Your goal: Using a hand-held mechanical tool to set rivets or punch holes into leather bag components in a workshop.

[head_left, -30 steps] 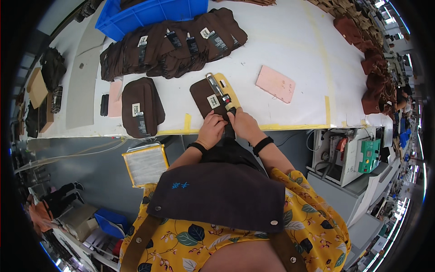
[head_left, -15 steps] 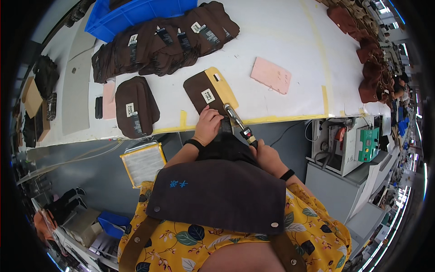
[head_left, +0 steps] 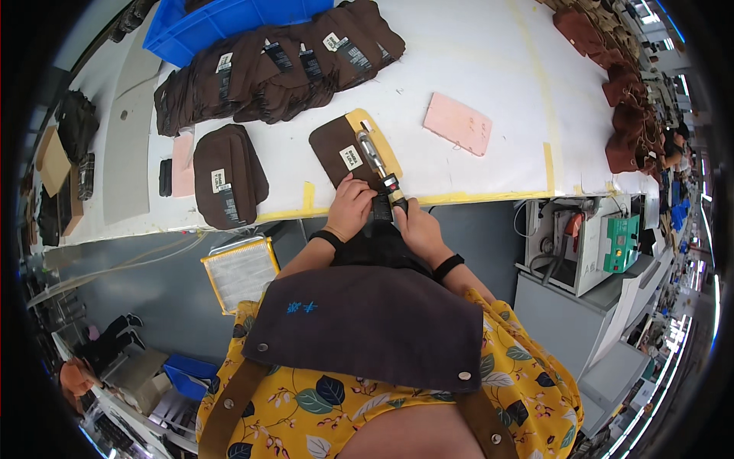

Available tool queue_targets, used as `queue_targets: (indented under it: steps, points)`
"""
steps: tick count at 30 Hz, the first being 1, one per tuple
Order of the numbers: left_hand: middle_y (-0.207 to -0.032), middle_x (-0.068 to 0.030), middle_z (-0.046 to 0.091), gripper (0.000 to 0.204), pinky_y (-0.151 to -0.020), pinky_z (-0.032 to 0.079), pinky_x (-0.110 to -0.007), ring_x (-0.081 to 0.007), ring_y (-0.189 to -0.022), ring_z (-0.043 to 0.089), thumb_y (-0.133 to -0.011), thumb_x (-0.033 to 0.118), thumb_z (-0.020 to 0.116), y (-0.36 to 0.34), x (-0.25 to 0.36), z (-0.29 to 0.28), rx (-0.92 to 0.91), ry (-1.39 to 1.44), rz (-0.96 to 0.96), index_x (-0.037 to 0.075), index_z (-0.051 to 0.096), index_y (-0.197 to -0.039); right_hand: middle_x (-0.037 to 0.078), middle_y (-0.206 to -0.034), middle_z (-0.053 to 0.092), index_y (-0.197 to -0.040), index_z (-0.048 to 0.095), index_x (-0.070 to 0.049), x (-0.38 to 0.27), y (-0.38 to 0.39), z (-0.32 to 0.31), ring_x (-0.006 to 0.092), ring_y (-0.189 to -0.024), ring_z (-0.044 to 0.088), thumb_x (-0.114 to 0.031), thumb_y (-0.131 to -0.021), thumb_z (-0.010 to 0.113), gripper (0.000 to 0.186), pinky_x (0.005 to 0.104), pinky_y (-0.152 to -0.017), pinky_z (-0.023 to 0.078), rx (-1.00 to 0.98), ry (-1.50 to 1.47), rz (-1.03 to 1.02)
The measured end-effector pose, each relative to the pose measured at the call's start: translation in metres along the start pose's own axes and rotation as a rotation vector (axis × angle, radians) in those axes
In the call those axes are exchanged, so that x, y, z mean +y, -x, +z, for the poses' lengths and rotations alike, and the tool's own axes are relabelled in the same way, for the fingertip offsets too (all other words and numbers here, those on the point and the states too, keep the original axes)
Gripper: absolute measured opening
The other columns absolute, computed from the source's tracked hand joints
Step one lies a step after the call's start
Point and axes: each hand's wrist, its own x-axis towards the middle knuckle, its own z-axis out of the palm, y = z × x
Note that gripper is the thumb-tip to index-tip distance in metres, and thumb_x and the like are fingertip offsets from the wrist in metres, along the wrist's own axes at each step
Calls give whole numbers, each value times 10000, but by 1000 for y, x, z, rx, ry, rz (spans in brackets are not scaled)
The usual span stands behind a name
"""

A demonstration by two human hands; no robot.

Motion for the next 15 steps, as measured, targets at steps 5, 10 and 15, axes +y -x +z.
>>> queue_targets:
  steps: [5,10,15]
  points:
    - [-965,-86,571,202,-1081,407,-498,-284,-1021,577,-758,6,670,1,0,-1,3,9,-17,72,657,-948,212,-646,636,-978,481,10,14,20,11,426,-606,633,-369,-1007,497,381,507,-549,503,-71,71,40]
    - [-970,-82,575,191,-1085,405,-499,-278,-1022,577,-763,13,672,0,0,1,19,2,-4,70,655,-945,211,-651,640,-982,477,13,7,16,9,420,-602,639,-369,-1005,498,383,505,-543,511,-95,127,27]
    - [-973,-80,577,192,-1090,400,-506,-272,-1029,575,-766,14,671,-1,-1,0,-1,18,-12,72,653,-948,214,-664,644,-984,474,13,2,5,11,419,-610,642,-374,-1004,498,388,510,-536,509,-73,95,26]
